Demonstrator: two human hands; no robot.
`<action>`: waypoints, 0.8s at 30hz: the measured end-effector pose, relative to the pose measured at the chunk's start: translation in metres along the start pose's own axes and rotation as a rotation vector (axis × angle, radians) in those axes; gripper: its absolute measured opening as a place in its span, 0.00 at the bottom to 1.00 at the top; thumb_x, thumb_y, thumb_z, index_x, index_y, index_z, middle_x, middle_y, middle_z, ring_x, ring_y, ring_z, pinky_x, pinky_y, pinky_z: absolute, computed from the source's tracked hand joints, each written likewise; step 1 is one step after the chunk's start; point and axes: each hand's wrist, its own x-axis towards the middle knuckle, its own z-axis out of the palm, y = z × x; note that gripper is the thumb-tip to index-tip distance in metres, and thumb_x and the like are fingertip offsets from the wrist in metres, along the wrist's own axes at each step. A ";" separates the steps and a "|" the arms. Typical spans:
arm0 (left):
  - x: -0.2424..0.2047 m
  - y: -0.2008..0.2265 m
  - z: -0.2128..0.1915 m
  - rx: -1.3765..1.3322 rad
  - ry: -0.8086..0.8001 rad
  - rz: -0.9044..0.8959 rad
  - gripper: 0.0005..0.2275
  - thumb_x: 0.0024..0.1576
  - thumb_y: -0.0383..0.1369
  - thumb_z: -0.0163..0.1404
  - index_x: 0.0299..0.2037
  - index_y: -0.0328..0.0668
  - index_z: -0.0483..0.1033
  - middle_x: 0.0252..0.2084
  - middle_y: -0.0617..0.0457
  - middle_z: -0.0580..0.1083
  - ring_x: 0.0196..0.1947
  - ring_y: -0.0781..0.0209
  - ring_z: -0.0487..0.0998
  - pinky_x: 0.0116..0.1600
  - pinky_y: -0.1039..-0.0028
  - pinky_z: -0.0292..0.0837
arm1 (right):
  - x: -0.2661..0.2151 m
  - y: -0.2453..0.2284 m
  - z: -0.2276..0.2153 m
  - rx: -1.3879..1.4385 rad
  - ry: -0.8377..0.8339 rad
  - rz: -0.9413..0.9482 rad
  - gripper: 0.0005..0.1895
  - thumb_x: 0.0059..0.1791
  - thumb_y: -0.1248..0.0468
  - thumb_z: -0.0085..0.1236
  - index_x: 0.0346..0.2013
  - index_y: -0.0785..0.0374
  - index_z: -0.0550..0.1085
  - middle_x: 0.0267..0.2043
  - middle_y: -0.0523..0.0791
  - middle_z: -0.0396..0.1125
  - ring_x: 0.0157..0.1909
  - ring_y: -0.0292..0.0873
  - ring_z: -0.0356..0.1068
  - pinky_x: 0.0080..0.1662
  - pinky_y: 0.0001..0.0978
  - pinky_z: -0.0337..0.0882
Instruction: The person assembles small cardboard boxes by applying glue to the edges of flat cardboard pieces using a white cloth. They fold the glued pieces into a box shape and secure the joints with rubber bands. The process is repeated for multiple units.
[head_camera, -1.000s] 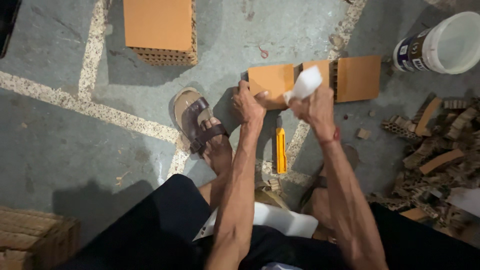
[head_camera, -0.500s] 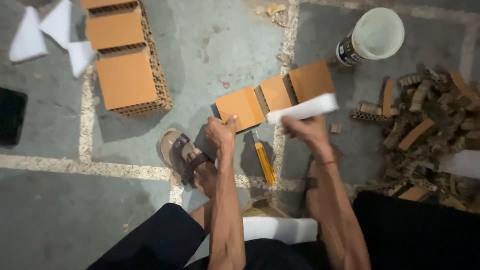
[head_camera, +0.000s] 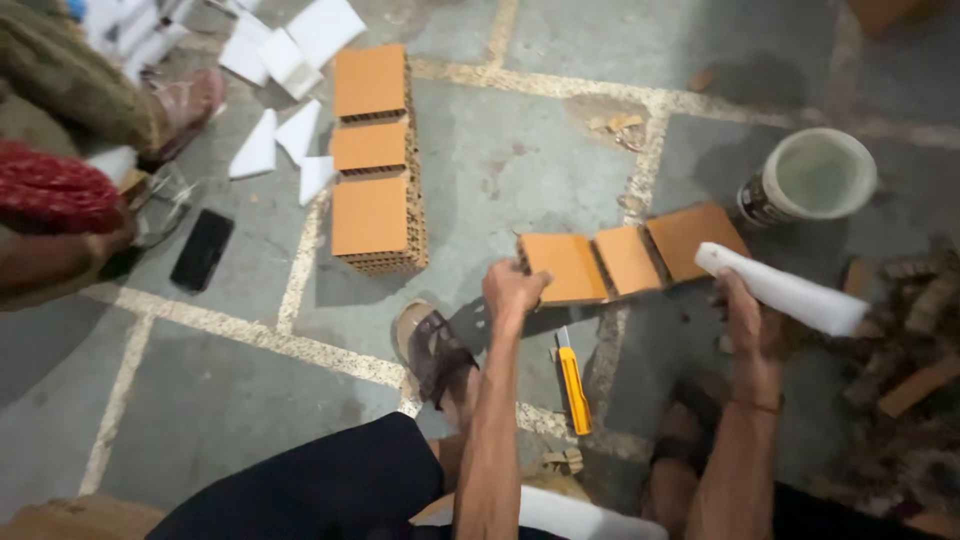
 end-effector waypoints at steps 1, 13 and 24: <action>-0.004 0.017 -0.006 0.034 0.035 0.101 0.22 0.36 0.43 0.67 0.39 0.40 0.83 0.34 0.40 0.81 0.36 0.45 0.84 0.44 0.61 0.78 | 0.000 -0.003 -0.005 -0.010 0.007 -0.012 0.12 0.55 0.54 0.59 0.44 0.60 0.77 0.32 0.39 0.70 0.30 0.34 0.66 0.32 0.28 0.62; 0.073 0.217 -0.041 -0.202 -0.055 0.468 0.25 0.45 0.44 0.64 0.50 0.38 0.82 0.36 0.47 0.85 0.31 0.61 0.85 0.40 0.70 0.80 | 0.021 0.008 -0.049 -0.060 0.092 0.134 0.15 0.63 0.50 0.54 0.44 0.58 0.76 0.31 0.40 0.66 0.29 0.37 0.61 0.31 0.33 0.60; 0.157 0.052 -0.117 0.083 0.666 0.501 0.29 0.45 0.41 0.67 0.54 0.32 0.75 0.52 0.33 0.77 0.56 0.35 0.74 0.61 0.52 0.69 | 0.010 -0.007 -0.007 -0.271 0.133 -0.193 0.14 0.61 0.58 0.62 0.51 0.67 0.77 0.36 0.45 0.73 0.35 0.39 0.72 0.37 0.31 0.71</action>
